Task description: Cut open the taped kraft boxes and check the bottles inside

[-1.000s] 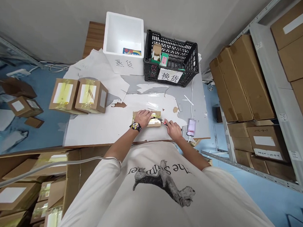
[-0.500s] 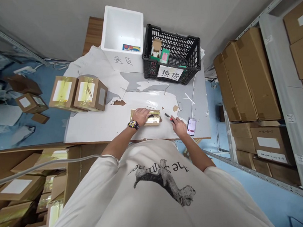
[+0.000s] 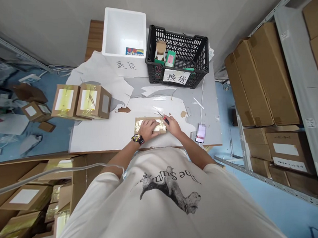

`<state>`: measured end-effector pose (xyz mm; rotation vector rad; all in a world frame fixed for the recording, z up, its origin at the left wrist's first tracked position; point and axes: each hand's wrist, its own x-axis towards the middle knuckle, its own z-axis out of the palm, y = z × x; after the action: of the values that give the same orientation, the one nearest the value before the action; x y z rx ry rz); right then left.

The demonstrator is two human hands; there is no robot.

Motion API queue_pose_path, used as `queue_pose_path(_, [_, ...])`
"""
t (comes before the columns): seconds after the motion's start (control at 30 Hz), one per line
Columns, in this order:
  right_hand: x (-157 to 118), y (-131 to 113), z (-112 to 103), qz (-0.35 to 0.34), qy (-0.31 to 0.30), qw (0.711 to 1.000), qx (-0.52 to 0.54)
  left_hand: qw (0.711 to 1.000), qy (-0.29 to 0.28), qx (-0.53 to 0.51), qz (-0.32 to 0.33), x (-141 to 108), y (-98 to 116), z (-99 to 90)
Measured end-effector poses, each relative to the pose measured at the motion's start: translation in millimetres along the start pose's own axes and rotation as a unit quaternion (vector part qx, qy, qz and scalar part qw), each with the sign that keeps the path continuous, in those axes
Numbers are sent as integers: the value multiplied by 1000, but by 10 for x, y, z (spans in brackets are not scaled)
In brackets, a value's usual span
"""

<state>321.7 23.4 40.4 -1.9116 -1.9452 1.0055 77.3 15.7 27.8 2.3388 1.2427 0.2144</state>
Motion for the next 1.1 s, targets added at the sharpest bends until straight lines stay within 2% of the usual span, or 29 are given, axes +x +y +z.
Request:
queue_pose_path(0.17, [95,21,-61,-19,-32,999,-16,1000,-8,12,-8,113,134,68])
queue_pose_path(0.27, [30,140,-224,13,-59,998,14,1000,-9,11,1,98,201,107])
queue_pose_path(0.47, [-478,364,-661,71,-119,990,36,999,-6,19,-28,143,275,166])
queue_pose_path(0.57, [-717,360,-789,70,-159,984,32,999,-18,-5,-43,238,229,140])
queue_pose_path(0.63, [-772,349,-822,67,-179,981,31,999,-18,-17,-40,265,196,118])
queue_pose_path(0.73, [-678,366,-817,58,-214,974,40,999,-4,-19,-33,237,193,103])
queue_pose_path(0.9, [-276,417,-808,37,-300,952,48,999,-8,-13,-37,154,288,93])
queue_pose_path(1.1, [146,459,-1015,21,-384,923,14,999,-20,-13,-40,120,382,74])
